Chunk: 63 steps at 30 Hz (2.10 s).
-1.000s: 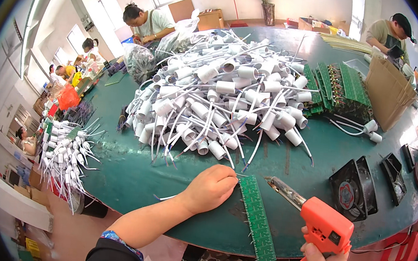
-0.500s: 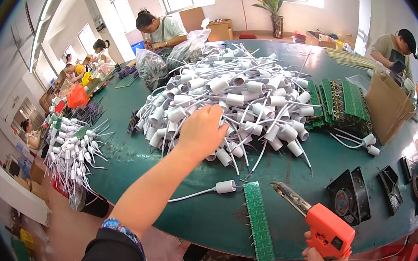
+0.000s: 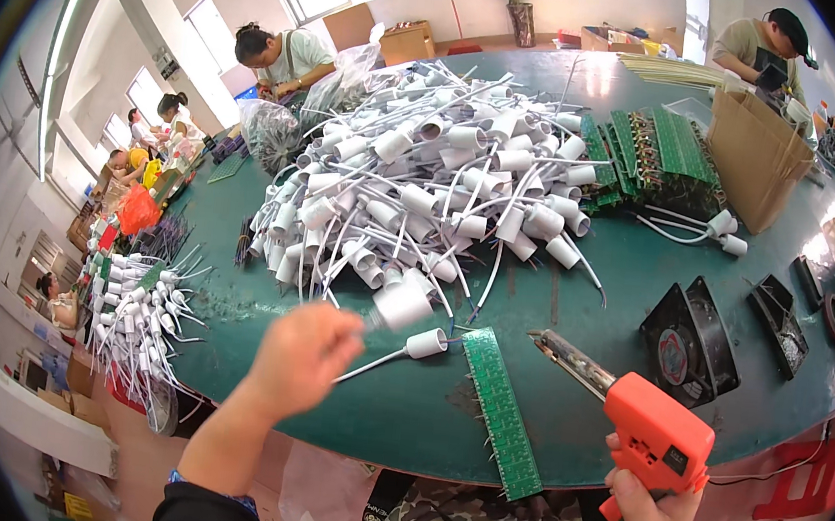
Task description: The person solders wires from light sockets onto a green circuit board using a soldering iron.
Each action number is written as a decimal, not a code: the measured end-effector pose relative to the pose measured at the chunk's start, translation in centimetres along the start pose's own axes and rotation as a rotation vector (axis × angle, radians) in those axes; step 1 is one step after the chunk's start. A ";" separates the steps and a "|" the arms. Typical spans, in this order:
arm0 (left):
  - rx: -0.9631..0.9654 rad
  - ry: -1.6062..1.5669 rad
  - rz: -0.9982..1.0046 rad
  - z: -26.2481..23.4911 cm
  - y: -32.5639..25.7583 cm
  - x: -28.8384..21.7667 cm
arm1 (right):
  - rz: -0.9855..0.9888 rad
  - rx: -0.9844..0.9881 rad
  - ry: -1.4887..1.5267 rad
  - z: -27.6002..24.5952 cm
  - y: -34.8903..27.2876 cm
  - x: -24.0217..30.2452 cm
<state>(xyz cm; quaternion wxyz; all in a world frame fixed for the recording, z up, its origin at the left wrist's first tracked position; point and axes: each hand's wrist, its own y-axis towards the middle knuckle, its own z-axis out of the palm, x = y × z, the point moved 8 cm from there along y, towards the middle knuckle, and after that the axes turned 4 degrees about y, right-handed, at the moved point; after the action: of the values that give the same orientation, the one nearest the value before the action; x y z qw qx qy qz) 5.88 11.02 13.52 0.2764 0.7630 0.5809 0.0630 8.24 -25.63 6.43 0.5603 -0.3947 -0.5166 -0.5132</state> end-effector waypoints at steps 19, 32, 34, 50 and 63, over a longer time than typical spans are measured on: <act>0.151 -0.100 0.145 10.1 -4.5 -4.3 | -0.043 0.060 0.003 0.6 -0.9 -0.3; 0.042 -0.012 0.008 9.8 -2.3 1.3 | 0.008 0.048 0.044 0.7 -1.1 -1.0; 0.052 -0.058 -0.026 9.9 -2.0 2.0 | 0.006 0.041 0.048 0.6 -1.1 -1.1; 0.046 -0.346 0.130 10.2 -2.0 -1.0 | 0.013 0.070 0.025 1.2 -0.8 -1.0; 0.006 -0.322 0.069 10.1 -1.2 -1.4 | 0.049 0.095 0.084 1.6 -0.4 -1.0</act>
<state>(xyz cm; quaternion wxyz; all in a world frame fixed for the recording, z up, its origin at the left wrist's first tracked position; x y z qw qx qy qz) 8.65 6.41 4.72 0.3612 0.7837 0.5027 -0.0522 7.65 -24.00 5.68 0.6122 -0.3582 -0.5067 -0.4901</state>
